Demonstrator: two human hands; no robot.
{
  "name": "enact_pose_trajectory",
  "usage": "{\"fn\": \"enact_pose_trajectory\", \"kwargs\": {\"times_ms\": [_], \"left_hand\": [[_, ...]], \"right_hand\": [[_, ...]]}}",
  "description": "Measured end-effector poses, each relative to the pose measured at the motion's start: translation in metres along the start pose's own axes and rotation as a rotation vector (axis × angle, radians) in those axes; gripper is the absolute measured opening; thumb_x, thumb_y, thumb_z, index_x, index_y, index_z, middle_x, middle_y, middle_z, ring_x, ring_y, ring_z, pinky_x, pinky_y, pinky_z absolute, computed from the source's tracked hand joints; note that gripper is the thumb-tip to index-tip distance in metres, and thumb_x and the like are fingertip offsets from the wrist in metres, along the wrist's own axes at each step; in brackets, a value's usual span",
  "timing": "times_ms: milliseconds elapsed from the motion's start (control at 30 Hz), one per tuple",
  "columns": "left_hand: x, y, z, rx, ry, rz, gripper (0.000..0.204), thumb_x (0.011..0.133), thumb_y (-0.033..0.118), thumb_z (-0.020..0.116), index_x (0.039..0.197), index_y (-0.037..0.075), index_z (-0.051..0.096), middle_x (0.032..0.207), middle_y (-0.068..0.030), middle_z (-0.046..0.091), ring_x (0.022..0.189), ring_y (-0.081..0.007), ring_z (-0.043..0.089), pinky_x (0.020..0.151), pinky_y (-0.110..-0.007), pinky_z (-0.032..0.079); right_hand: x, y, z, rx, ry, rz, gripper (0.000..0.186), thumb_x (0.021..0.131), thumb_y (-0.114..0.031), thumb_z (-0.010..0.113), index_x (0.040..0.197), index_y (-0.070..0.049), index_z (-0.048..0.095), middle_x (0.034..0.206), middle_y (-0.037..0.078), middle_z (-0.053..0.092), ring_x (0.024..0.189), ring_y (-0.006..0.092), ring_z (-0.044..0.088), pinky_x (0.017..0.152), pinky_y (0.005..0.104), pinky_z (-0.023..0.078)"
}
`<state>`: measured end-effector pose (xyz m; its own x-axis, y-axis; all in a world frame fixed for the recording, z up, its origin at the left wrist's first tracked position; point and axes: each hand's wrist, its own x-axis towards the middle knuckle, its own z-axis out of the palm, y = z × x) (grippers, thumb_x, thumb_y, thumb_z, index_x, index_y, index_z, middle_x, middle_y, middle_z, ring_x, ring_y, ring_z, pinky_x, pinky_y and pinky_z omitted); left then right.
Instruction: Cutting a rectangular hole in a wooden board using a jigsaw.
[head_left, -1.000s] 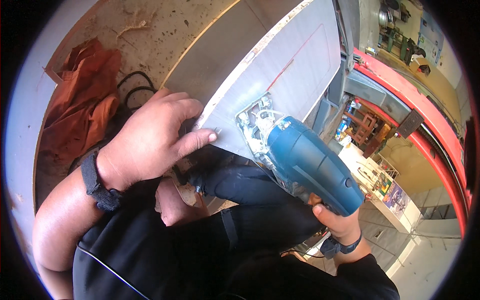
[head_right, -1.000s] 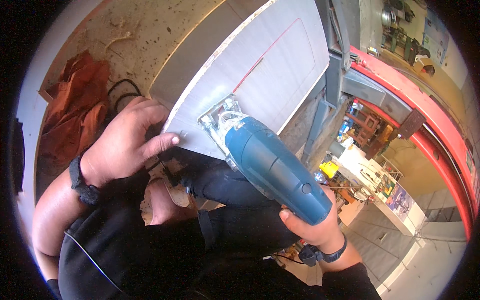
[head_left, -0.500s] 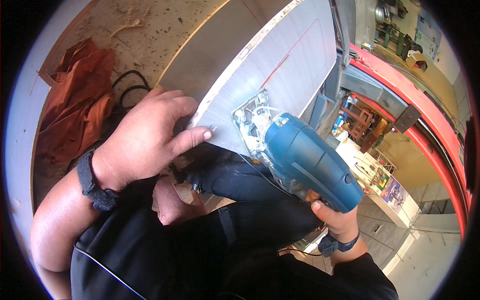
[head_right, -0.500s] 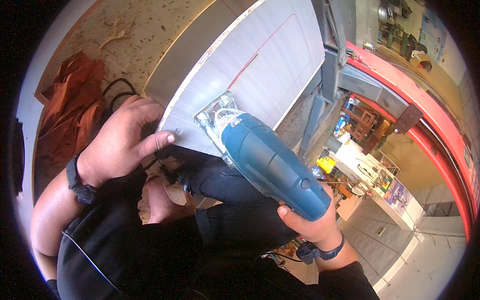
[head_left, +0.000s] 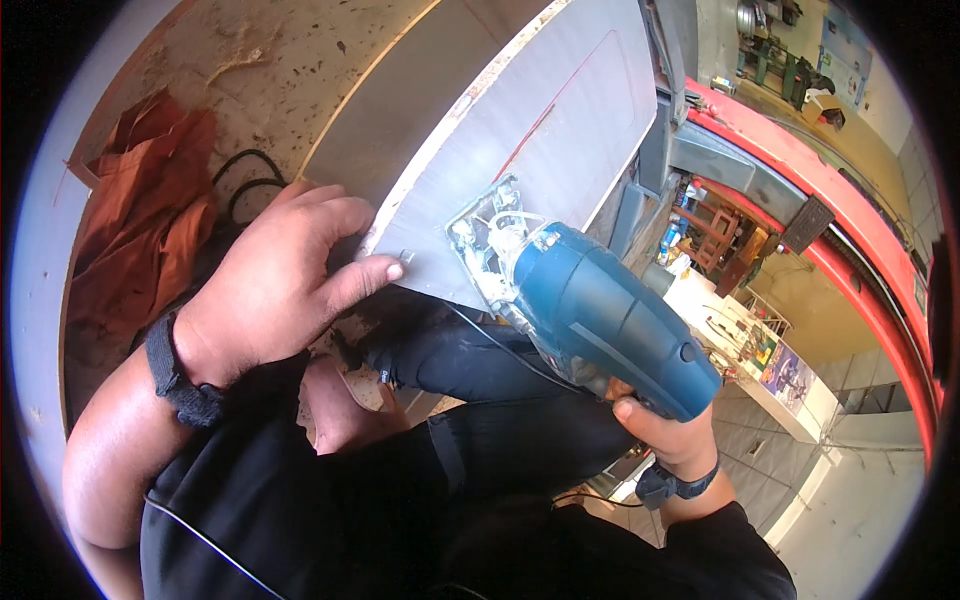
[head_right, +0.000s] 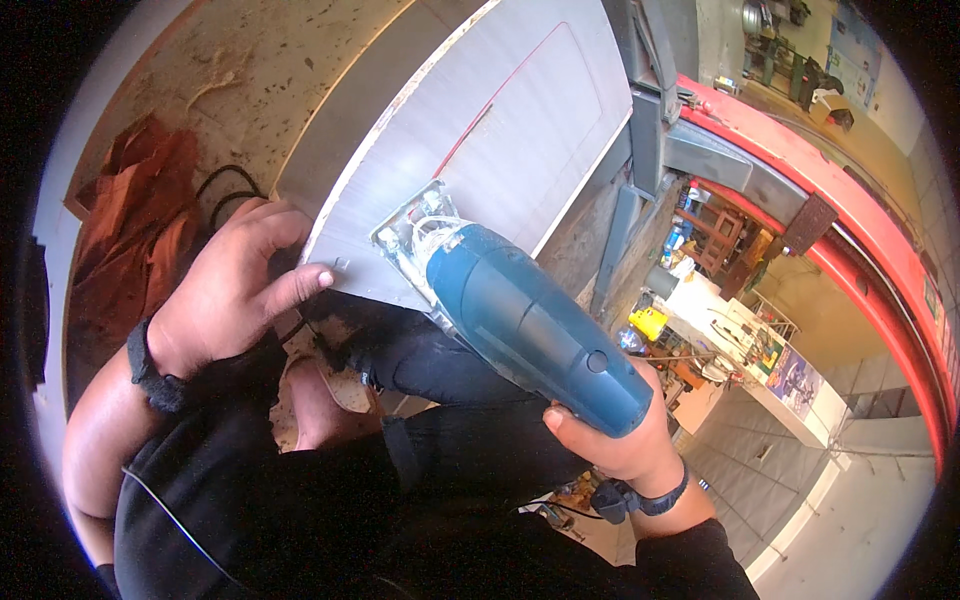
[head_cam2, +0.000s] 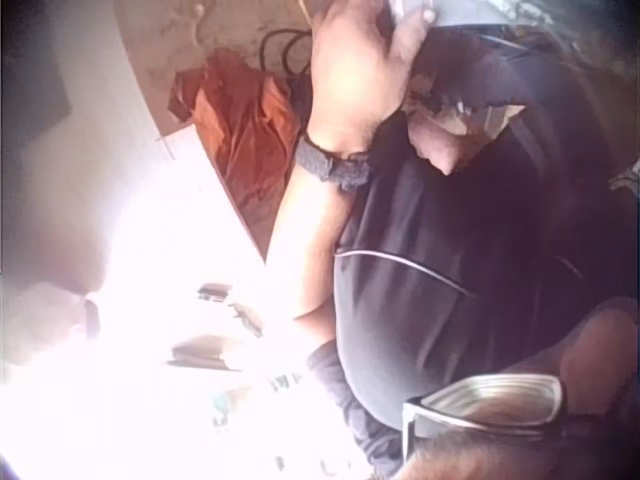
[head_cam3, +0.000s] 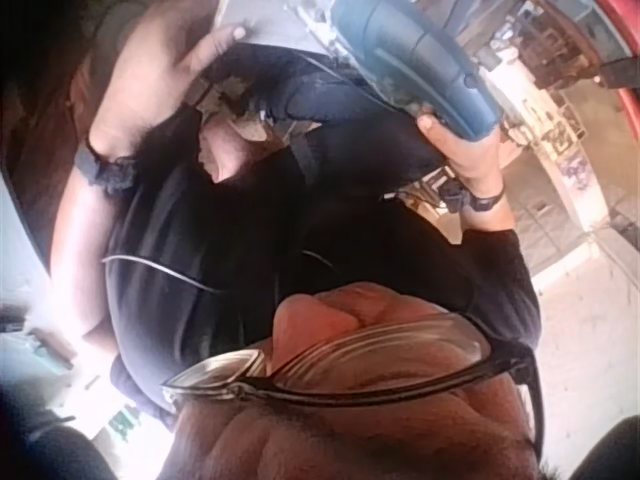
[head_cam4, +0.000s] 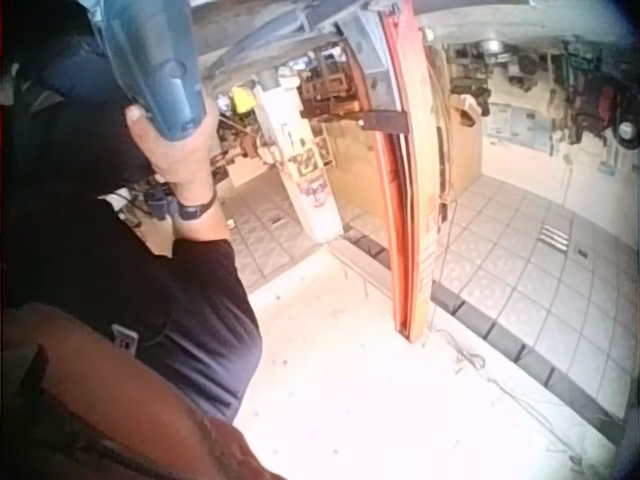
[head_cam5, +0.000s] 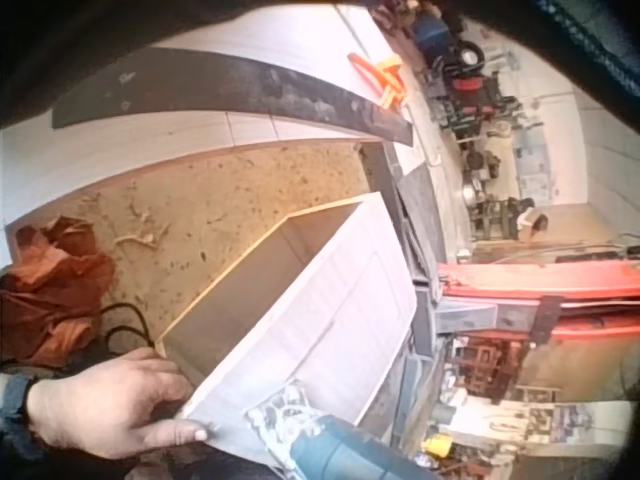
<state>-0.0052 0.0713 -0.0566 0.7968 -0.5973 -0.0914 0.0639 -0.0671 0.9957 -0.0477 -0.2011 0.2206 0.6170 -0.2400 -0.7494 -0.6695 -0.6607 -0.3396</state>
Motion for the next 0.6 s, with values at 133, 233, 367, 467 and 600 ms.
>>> {"fn": "enact_pose_trajectory", "kwargs": {"times_ms": [133,233,367,467,600], "left_hand": [[0.001,0.002,-0.001,-0.011,-0.002,-0.011,0.036,0.095,0.035,0.074,0.098,0.000,0.070,0.090,-0.0194,0.065,0.092,-0.0400,0.061,0.084,-0.047,0.050],[0.002,0.003,0.001,-0.041,-0.029,-0.018,0.037,0.095,0.036,0.074,0.098,-0.001,0.070,0.090,-0.0196,0.065,0.092,-0.0400,0.061,0.084,-0.047,0.050],[0.004,0.001,-0.002,0.006,0.016,-0.026,0.037,0.094,0.035,0.075,0.098,-0.001,0.070,0.090,-0.0200,0.065,0.091,-0.0405,0.062,0.084,-0.047,0.050],[0.000,0.002,-0.001,-0.010,0.007,-0.039,0.037,0.094,0.036,0.075,0.098,-0.002,0.070,0.090,-0.0203,0.065,0.091,-0.0408,0.062,0.084,-0.047,0.050],[-0.001,0.001,-0.001,-0.011,-0.007,-0.021,0.038,0.095,0.036,0.075,0.100,-0.001,0.071,0.091,-0.0198,0.065,0.092,-0.0396,0.062,0.085,-0.046,0.050]], "right_hand": [[0.006,-0.001,0.005,0.027,0.099,0.084,0.041,0.079,-0.014,0.088,0.112,0.000,0.069,0.095,0.003,0.072,0.086,0.0107,0.065,0.081,0.0278,0.053],[0.010,-0.002,0.007,0.006,0.078,0.034,0.043,0.079,-0.014,0.089,0.114,0.000,0.068,0.098,0.002,0.071,0.086,0.0107,0.065,0.081,0.0285,0.053],[0.014,-0.001,0.008,-0.111,0.080,-0.015,0.046,0.079,-0.015,0.089,0.117,0.001,0.067,0.098,0.002,0.070,0.088,0.0097,0.062,0.081,0.0273,0.052],[0.011,-0.001,0.002,-0.028,-0.010,-0.027,0.045,0.079,-0.014,0.086,0.119,0.001,0.068,0.095,0.001,0.070,0.085,0.0098,0.062,0.080,0.0278,0.052],[0.004,0.001,0.002,-0.131,-0.017,-0.045,0.042,0.080,-0.013,0.083,0.117,0.000,0.068,0.094,0.002,0.070,0.083,0.0109,0.062,0.079,0.0279,0.051]]}}
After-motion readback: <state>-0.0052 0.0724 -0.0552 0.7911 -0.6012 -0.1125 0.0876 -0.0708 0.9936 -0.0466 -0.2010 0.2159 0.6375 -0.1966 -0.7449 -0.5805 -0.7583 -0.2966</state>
